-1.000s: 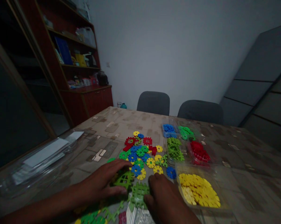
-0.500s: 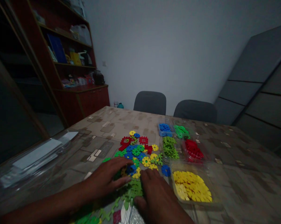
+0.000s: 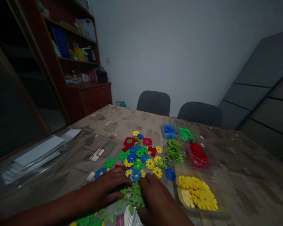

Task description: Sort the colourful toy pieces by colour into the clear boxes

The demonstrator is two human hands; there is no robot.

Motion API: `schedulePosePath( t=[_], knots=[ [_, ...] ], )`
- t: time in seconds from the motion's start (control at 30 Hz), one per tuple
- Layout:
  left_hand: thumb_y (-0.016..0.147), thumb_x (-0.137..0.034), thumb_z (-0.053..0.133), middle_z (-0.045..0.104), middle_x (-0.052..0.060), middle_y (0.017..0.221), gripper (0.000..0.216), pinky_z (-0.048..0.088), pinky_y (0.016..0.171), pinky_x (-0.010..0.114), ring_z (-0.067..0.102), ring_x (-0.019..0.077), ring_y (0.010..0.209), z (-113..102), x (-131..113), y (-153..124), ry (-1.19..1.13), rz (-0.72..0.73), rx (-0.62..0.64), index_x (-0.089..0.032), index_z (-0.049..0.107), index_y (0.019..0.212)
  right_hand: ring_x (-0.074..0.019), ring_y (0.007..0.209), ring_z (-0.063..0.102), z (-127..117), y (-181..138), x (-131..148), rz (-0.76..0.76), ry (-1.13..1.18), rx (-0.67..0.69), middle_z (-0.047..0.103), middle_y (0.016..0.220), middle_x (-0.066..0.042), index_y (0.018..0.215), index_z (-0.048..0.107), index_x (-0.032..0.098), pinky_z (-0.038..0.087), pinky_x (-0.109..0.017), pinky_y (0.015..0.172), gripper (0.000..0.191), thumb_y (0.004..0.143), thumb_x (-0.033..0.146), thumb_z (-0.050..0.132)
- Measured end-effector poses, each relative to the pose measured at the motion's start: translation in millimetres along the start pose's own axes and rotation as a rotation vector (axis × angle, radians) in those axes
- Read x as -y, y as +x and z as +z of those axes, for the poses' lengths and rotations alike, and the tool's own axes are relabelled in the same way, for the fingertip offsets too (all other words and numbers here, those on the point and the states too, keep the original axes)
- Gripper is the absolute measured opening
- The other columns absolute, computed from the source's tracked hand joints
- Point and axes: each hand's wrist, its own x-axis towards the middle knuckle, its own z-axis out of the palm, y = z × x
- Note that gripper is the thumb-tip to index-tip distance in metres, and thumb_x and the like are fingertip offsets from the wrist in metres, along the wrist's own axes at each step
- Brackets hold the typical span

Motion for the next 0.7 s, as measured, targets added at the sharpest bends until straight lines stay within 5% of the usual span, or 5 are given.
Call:
schedulePosePath(
  t=[0.7],
  knots=[
    [0.095, -0.028, 0.067, 0.071, 0.005, 0.109, 0.02, 0.041, 0.103, 0.038, 0.062, 0.0237, 0.108, 3, 11, 2, -0.121, 0.021, -0.126, -0.023, 0.068, 0.114, -0.0288, 0.118, 0.054, 2, 1, -2, -0.061, -0.01, -0.095, 0.059, 0.126, -0.011, 0.126, 0.059, 0.02, 0.045, -0.04, 0.099, 0.06, 0.067, 0.011, 0.064]
  ],
)
